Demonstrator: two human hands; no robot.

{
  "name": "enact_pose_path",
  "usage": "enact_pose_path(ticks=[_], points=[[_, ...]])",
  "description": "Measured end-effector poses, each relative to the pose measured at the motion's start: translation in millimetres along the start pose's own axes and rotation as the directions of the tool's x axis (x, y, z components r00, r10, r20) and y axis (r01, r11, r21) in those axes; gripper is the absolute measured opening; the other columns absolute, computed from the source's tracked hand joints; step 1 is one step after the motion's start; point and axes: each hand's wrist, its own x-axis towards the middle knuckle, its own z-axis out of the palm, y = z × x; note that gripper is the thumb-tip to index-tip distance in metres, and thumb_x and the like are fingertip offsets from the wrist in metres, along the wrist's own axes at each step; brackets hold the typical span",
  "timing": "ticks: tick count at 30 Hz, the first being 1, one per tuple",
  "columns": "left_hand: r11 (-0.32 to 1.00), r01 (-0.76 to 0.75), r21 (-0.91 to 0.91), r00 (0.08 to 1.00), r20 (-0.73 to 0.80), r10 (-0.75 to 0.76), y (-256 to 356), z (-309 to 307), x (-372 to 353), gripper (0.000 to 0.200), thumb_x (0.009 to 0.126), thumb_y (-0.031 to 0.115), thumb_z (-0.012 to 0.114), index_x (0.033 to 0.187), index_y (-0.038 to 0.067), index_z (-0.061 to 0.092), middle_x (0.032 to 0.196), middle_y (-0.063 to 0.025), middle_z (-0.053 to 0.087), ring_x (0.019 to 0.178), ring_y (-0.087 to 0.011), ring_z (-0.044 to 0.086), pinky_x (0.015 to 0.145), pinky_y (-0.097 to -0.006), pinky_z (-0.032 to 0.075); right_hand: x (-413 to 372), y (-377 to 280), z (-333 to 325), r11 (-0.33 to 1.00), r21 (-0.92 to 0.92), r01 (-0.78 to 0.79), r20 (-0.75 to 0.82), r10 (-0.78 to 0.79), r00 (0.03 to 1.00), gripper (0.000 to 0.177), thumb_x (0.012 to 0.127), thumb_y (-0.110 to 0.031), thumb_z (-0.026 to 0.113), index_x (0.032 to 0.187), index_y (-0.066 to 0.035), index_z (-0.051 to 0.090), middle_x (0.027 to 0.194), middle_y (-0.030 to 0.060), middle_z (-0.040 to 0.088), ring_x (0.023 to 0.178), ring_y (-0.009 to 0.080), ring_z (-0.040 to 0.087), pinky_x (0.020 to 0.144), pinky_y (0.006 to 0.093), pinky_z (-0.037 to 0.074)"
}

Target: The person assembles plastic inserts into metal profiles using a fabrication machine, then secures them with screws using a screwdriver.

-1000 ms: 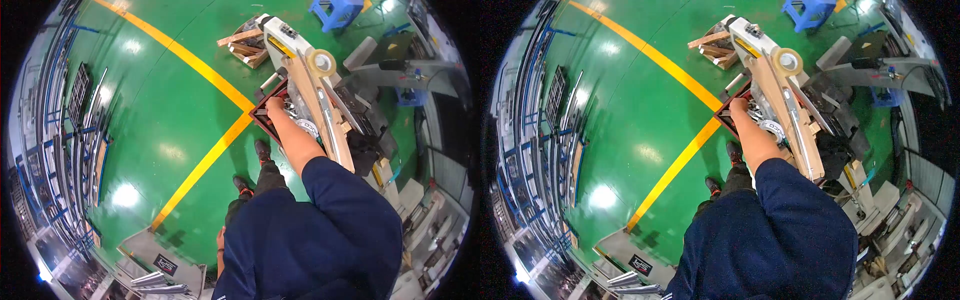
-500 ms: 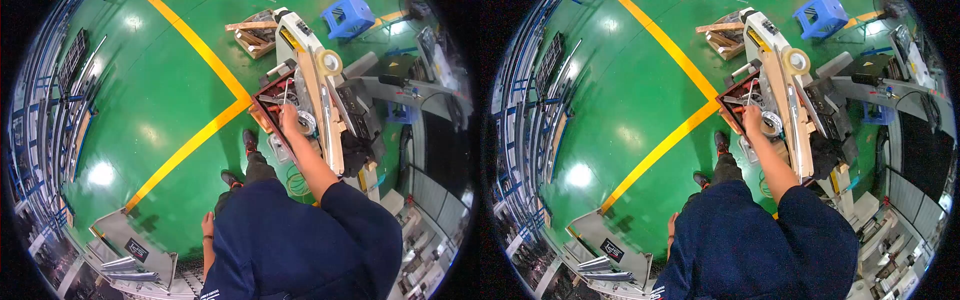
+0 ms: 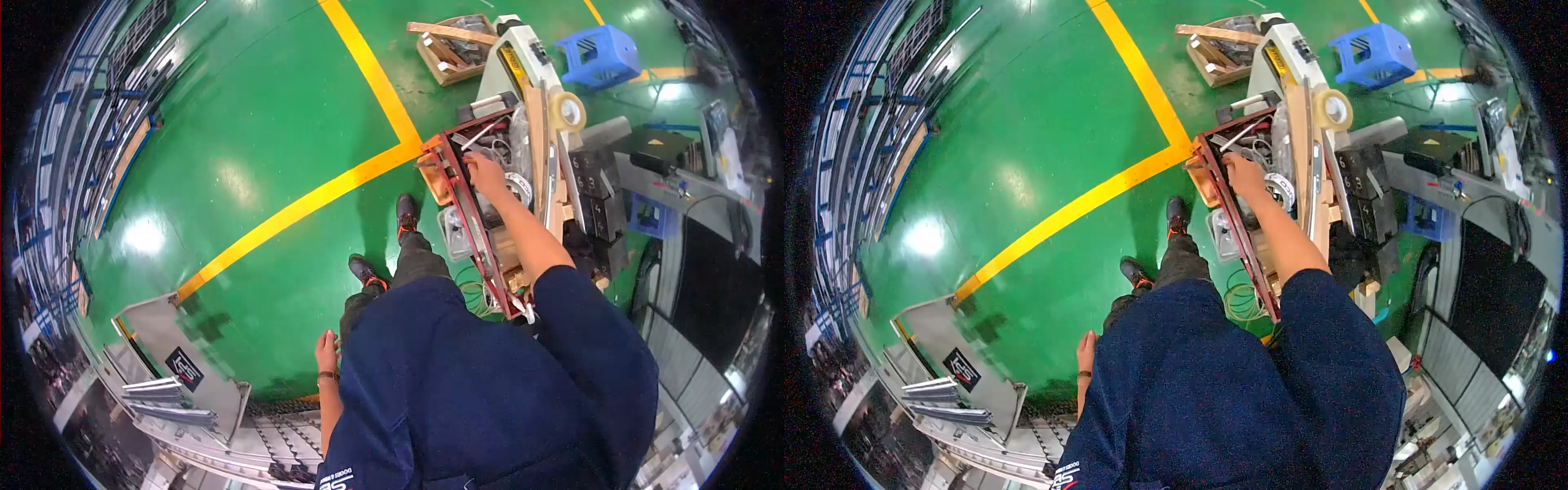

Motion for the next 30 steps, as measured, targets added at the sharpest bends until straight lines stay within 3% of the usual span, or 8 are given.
enact_pose_path(ticks=[4,9,18,22,25,27,29,30], points=[[0.994,0.040,0.102,0.999,-0.038,-0.036,-16.7,-0.6,-19.0,0.052,0.097,0.044,0.063,0.129,0.003,0.062,0.107,-0.0043,0.068,0.090,-0.0122,0.063,0.069,-0.0275,0.048,14.7,10.3,14.6,0.961,-0.275,-0.037,0.108,0.069,0.992,0.037,0.090,-0.018,0.060,0.126,-0.017,0.063,0.093,0.0189,0.072,0.087,0.0398,0.069,0.079,0.0523,0.054],[0.995,-0.025,0.095,0.998,-0.061,0.031,-38.1,3.5,-20.1,0.055,0.098,0.042,0.062,0.127,-0.005,0.063,0.114,-0.0125,0.070,0.103,-0.0193,0.063,0.090,-0.0324,0.049,36.2,25.3,13.6,0.877,-0.456,0.149,0.252,-0.034,0.967,0.031,0.089,-0.019,0.059,0.119,-0.011,0.060,0.087,0.0211,0.071,0.084,0.0394,0.071,0.074,0.0542,0.054],[0.995,0.000,0.097,1.000,-0.002,0.000,-59.4,-0.2,13.8,0.054,0.097,0.040,0.064,0.127,-0.004,0.063,0.118,-0.0111,0.069,0.101,-0.0169,0.062,0.086,-0.0304,0.049,45.0,-1.7,-54.2,0.696,-0.673,0.250,0.356,0.009,0.935,0.025,0.085,-0.023,0.062,0.102,-0.005,0.063,0.083,0.0194,0.072,0.083,0.0365,0.072,0.069,0.0505,0.055],[0.999,0.028,0.019,1.000,0.002,-0.028,-58.6,-4.9,23.8,0.054,0.095,0.040,0.066,0.126,-0.004,0.064,0.119,-0.0134,0.069,0.104,-0.0204,0.063,0.089,-0.0324,0.050,42.5,-34.2,-107.8,0.753,-0.649,0.110,0.166,-0.001,0.986,0.024,0.080,-0.026,0.068,0.093,-0.006,0.066,0.088,0.0162,0.072,0.086,0.0384,0.071,0.073,0.0513,0.055],[1.000,-0.017,-0.018,1.000,0.003,0.018,-90.0,-11.5,42.2,0.054,0.094,0.041,0.067,0.125,-0.003,0.065,0.115,-0.0138,0.070,0.102,-0.0200,0.064,0.088,-0.0322,0.050,22.7,-62.2,-131.0,0.805,-0.589,0.063,0.075,-0.023,0.997,0.032,0.081,-0.028,0.066,0.099,-0.003,0.063,0.101,0.0223,0.067,0.094,0.0415,0.065,0.081,0.0519,0.051],[0.995,-0.024,-0.096,0.999,-0.037,0.021,-110.5,-21.7,49.8,0.054,0.094,0.042,0.067,0.124,-0.003,0.066,0.113,-0.0136,0.071,0.100,-0.0195,0.064,0.088,-0.0320,0.050,9.3,-84.9,-126.5,0.827,-0.562,0.012,-0.013,-0.024,1.000,0.031,0.080,-0.030,0.071,0.099,-0.007,0.064,0.093,0.0188,0.068,0.094,0.0391,0.066,0.081,0.0510,0.051],[0.975,-0.060,-0.214,0.998,-0.011,0.059,-152.8,-29.8,68.4,0.053,0.094,0.041,0.066,0.122,-0.004,0.066,0.113,-0.0129,0.071,0.102,-0.0194,0.065,0.091,-0.0322,0.050,-17.4,-108.6,-114.3,0.961,-0.275,0.020,-0.077,-0.043,0.996,0.031,0.082,-0.028,0.069,0.102,-0.006,0.061,0.096,0.0172,0.070,0.093,0.0403,0.066,0.082,0.0486,0.050],[0.987,-0.069,-0.146,0.997,-0.032,0.065,-123.8,-41.8,41.4,0.054,0.093,0.044,0.066,0.122,-0.002,0.066,0.114,-0.0149,0.072,0.105,-0.0225,0.066,0.093,-0.0346,0.050,-23.3,-123.0,-101.3,0.960,-0.278,-0.041,-0.013,0.038,0.999,0.034,0.083,-0.028,0.067,0.106,-0.004,0.060,0.098,0.0189,0.070,0.094,0.0387,0.067,0.082,0.0478,0.050]])
